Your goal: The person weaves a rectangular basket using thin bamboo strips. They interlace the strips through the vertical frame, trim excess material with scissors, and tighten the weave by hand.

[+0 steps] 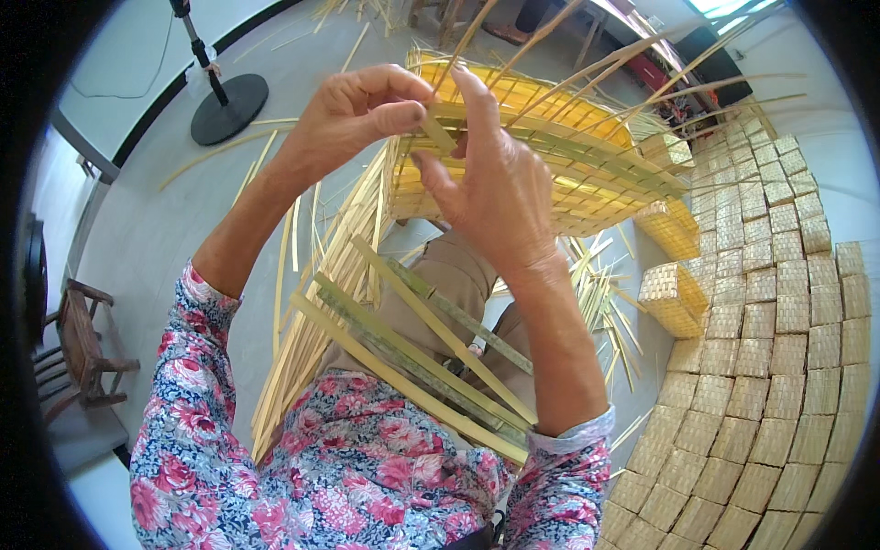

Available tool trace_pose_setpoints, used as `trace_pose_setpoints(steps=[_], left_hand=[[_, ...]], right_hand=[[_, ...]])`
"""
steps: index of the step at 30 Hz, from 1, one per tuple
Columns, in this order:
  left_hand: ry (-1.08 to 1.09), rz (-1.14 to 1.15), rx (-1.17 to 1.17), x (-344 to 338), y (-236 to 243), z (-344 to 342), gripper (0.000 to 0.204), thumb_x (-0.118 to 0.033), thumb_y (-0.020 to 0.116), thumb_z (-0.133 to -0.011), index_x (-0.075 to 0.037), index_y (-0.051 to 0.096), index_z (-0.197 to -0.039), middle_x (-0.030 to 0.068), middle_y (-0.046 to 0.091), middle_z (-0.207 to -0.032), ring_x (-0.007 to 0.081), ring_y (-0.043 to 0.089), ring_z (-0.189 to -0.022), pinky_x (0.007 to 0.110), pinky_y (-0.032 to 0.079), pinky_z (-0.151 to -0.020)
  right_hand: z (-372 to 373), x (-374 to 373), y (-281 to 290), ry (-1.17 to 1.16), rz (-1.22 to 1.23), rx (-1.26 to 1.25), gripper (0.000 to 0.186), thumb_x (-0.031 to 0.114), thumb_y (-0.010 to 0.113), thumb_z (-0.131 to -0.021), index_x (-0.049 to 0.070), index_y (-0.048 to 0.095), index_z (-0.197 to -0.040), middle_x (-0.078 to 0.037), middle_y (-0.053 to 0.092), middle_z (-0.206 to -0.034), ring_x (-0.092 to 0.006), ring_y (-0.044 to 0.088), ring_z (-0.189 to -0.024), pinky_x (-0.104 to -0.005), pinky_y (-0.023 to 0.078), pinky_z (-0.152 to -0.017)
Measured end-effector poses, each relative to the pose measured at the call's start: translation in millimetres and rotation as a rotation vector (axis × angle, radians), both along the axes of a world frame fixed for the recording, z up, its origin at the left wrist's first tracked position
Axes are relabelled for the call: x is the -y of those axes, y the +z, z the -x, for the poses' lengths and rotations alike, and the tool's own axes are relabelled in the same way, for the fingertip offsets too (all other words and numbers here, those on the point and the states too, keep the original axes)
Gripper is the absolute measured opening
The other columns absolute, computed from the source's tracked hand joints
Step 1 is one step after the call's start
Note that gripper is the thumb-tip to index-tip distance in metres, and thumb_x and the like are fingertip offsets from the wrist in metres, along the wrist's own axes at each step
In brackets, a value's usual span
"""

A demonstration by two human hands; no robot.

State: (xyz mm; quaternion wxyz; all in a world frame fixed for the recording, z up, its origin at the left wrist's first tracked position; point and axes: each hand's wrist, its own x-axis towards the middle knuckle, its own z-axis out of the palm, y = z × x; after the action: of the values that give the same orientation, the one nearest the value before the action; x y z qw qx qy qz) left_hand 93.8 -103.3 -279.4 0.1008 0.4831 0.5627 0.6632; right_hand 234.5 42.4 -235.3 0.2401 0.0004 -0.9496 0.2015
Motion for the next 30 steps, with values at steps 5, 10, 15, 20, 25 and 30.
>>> trace_pose_setpoints(steps=[5, 10, 15, 20, 25, 30], left_hand=[[-0.195, 0.015, 0.091, -0.5, 5.4, -5.5, 0.041, -0.040, 0.046, -0.104, -0.009, 0.065, -0.122, 0.0029, 0.064, -0.120, 0.0121, 0.058, -0.107, 0.031, 0.045, -0.095], [-0.270, 0.057, -0.035, 1.4, 16.9, -1.6, 0.033, -0.033, 0.053, -0.102, -0.006, 0.065, -0.118, 0.0024, 0.064, -0.116, 0.0118, 0.057, -0.108, 0.029, 0.044, -0.096], [-0.327, 0.074, -0.050, -1.1, 18.2, 5.4, 0.023, -0.028, 0.058, -0.100, -0.006, 0.063, -0.108, -0.0001, 0.061, -0.108, 0.0108, 0.056, -0.105, 0.029, 0.045, -0.097], [-0.514, 0.122, 0.030, -7.2, 27.4, 22.8, 0.014, -0.023, 0.065, -0.096, -0.009, 0.061, -0.096, -0.0010, 0.057, -0.108, 0.0097, 0.056, -0.104, 0.029, 0.046, -0.097], [-0.616, 0.190, 0.018, -16.0, 34.0, 41.7, 0.022, -0.015, 0.080, -0.081, -0.008, 0.059, -0.085, -0.0014, 0.063, -0.097, 0.0101, 0.062, -0.092, 0.028, 0.051, -0.090], [-0.687, 0.153, 0.012, -23.6, 30.1, 62.6, 0.015, -0.006, 0.076, -0.084, -0.003, 0.065, -0.093, 0.0017, 0.066, -0.095, 0.0116, 0.063, -0.088, 0.025, 0.053, -0.083]], right_hand=[[9.9, 2.6, -25.3, -0.017, 0.041, -0.220, 0.086, 0.029, 0.081, -0.079, 0.012, 0.029, -0.146, -0.012, 0.072, -0.084, -0.0273, 0.073, -0.073, -0.0345, 0.055, -0.061], [17.1, 20.0, -26.2, -0.142, 0.043, -0.302, 0.077, 0.030, 0.077, -0.081, 0.012, 0.034, -0.142, -0.013, 0.072, -0.083, -0.0300, 0.072, -0.070, -0.0379, 0.055, -0.060], [15.2, 26.0, -29.1, -0.152, 0.097, -0.305, 0.070, 0.028, 0.073, -0.084, 0.010, 0.035, -0.140, -0.015, 0.072, -0.086, -0.0331, 0.072, -0.072, -0.0405, 0.055, -0.061], [13.2, 22.0, -35.1, 0.003, 0.158, -0.363, 0.064, 0.014, 0.065, -0.088, 0.007, 0.032, -0.142, -0.017, 0.070, -0.085, -0.0332, 0.072, -0.075, -0.0404, 0.056, -0.064], [10.6, 9.8, -31.8, 0.171, 0.186, -0.279, 0.068, 0.003, 0.057, -0.087, 0.008, 0.027, -0.147, -0.016, 0.066, -0.085, -0.0265, 0.070, -0.076, -0.0360, 0.054, -0.067], [-1.1, -5.5, -10.8, 0.289, 0.185, -0.050, 0.072, -0.004, 0.050, -0.085, 0.012, 0.024, -0.151, -0.009, 0.055, -0.077, -0.0166, 0.056, -0.065, -0.0306, 0.046, -0.062]])
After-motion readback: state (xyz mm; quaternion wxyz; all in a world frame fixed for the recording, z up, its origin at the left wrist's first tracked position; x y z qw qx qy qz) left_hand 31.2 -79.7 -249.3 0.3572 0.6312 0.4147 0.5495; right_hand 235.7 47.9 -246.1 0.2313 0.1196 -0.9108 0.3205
